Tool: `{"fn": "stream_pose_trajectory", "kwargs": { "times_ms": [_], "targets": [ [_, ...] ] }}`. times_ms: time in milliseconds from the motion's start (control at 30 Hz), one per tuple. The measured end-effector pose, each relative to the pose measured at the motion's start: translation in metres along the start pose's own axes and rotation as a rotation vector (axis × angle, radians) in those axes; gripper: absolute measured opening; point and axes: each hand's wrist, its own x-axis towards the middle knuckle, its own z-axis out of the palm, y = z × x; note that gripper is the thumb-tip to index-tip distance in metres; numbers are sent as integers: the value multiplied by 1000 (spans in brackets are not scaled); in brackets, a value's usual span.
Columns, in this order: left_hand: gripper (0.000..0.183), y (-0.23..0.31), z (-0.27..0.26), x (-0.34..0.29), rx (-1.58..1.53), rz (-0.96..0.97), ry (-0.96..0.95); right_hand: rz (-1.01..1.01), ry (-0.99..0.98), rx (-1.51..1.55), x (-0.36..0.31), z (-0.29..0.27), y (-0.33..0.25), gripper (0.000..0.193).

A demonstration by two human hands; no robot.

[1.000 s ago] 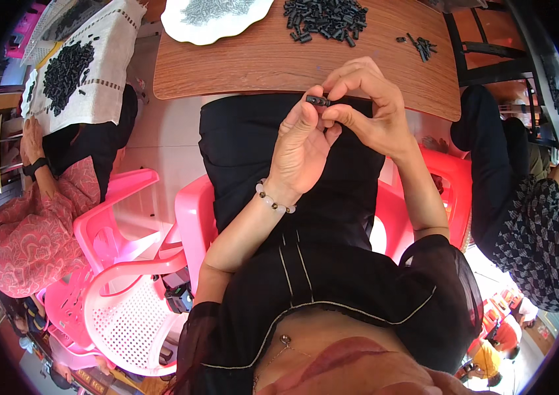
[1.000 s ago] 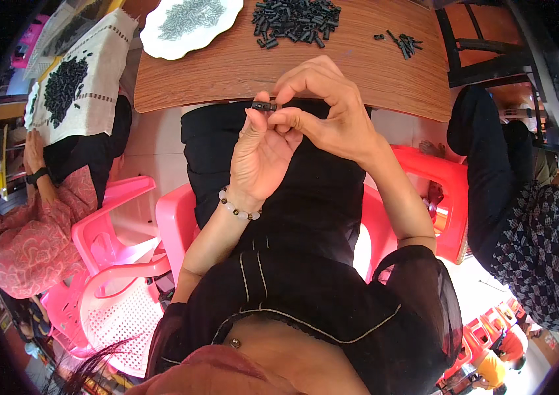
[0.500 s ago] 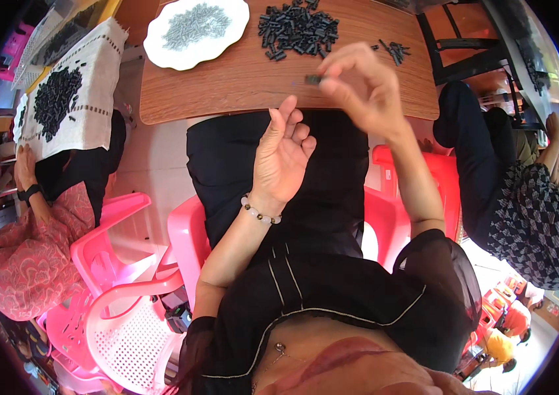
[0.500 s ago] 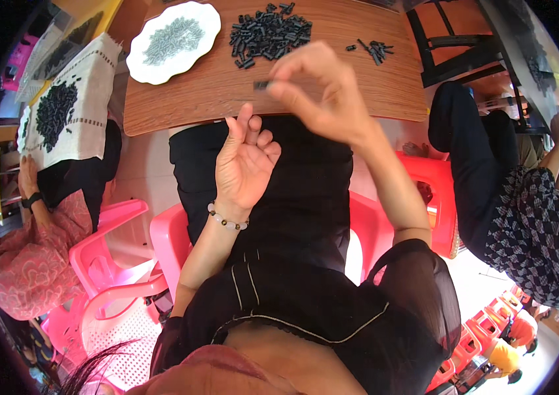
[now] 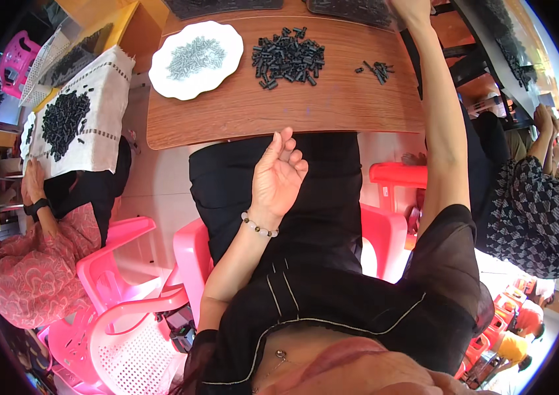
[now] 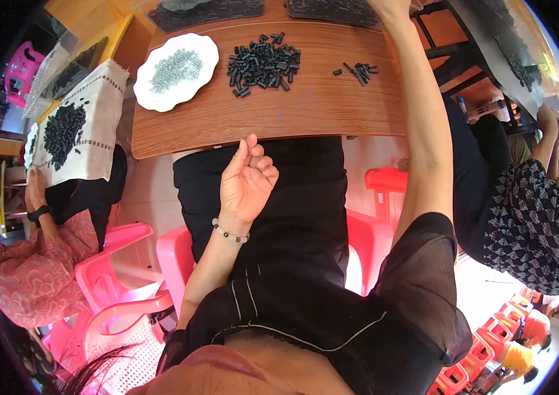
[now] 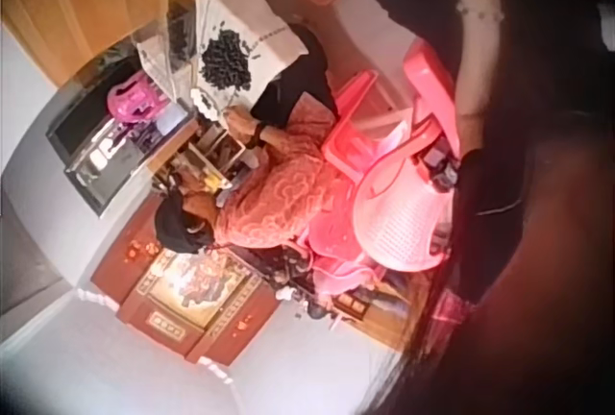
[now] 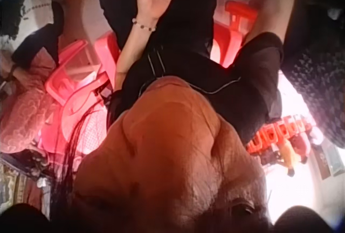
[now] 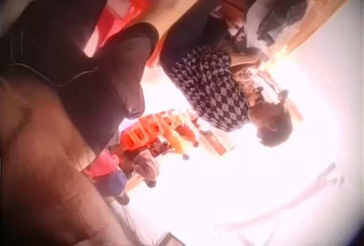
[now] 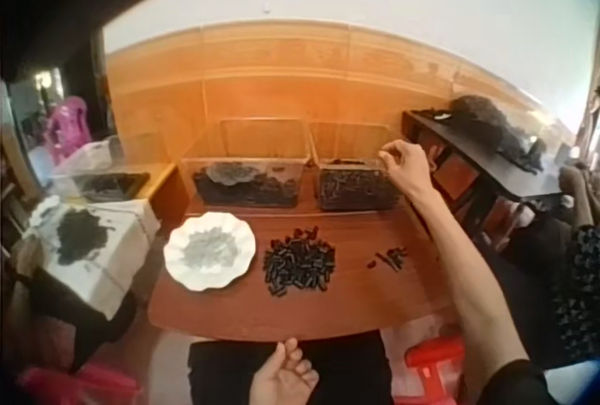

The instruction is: Sorting and inspecting small black electronic or mechanical components.

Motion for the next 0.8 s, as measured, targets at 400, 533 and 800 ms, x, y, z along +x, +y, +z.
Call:
{"fn": "stream_pose_trajectory", "kwargs": {
  "times_ms": [400, 533, 800],
  "targets": [
    [16, 2, -8, 8, -12, -12, 42, -308, -571, -62, -130, -26, -18, 22],
    [16, 2, -8, 8, -12, -6, 43, -310, -590, -92, -145, -19, -19, 20],
    [16, 2, -10, 8, -17, -5, 39, -240, -515, -21, -155, -16, -25, 14]
  ]
}}
